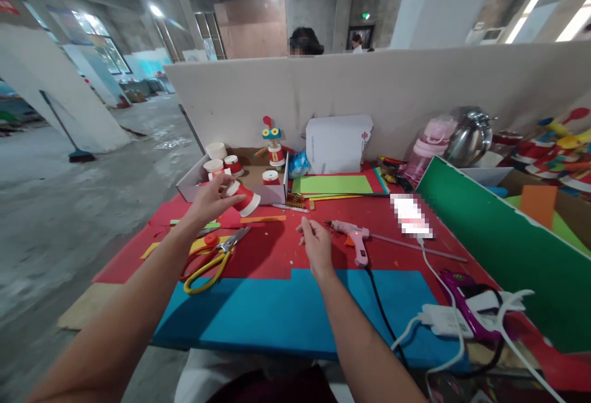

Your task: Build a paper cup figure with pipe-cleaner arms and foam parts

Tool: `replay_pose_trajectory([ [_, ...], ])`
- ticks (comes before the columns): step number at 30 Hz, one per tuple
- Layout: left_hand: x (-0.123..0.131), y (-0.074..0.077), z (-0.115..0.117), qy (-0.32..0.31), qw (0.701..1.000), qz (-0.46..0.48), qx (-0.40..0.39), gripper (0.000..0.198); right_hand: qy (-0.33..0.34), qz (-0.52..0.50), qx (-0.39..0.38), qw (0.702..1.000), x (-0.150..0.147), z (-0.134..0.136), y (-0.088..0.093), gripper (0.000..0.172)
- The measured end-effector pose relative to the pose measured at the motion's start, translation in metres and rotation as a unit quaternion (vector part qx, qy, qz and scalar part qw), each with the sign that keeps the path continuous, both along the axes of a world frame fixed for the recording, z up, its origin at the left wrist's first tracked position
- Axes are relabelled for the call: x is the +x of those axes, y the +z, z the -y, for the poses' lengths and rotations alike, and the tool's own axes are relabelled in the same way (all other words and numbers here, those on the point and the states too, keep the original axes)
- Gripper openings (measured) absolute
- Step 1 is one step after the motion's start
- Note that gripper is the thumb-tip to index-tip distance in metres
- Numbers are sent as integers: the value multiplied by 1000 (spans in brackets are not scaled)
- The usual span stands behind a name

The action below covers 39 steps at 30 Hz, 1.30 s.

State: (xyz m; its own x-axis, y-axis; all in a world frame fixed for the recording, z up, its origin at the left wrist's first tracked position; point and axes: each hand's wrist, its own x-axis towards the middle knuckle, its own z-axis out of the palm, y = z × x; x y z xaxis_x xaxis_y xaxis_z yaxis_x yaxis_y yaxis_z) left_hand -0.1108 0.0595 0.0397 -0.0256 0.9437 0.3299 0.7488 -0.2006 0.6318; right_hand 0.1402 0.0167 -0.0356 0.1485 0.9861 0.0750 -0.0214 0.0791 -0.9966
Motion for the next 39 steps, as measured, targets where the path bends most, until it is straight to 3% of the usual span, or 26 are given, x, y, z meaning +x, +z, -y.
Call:
replay_pose_trajectory([
  [4,35,-8,13,-98,995,-33,10,36,12,85,96,992,3,-2,-3,25],
  [5,47,-11,17,-115,992,-48,11,37,14,117,128,985,3,-2,-3,27],
  [9,93,-30,31,-93,990,-105,-26,53,75,216,198,953,4,1,-4,68],
  [12,109,-40,35,-107,987,-109,-39,52,107,254,183,944,3,2,-6,81],
  [15,97,-41,33,-150,986,-74,-20,52,103,267,139,948,2,0,-8,78],
  [17,75,-38,31,-135,987,-87,-2,45,105,267,126,950,2,-1,-8,71],
  [20,41,-34,36,-53,977,-205,-33,29,106,273,116,949,1,-1,-6,61],
  [23,21,-39,53,-13,939,-328,-104,27,87,268,112,953,0,0,-4,62],
  [26,18,-51,71,20,919,-371,-133,30,65,264,92,958,-1,1,-4,61],
  [29,17,-63,76,25,920,-365,-139,32,59,281,77,955,-1,0,-4,54],
  [34,10,-74,57,-21,934,-338,-115,39,75,279,90,953,1,1,-2,52],
  [39,8,-77,36,-55,938,-336,-67,38,83,276,76,955,1,2,0,52],
])
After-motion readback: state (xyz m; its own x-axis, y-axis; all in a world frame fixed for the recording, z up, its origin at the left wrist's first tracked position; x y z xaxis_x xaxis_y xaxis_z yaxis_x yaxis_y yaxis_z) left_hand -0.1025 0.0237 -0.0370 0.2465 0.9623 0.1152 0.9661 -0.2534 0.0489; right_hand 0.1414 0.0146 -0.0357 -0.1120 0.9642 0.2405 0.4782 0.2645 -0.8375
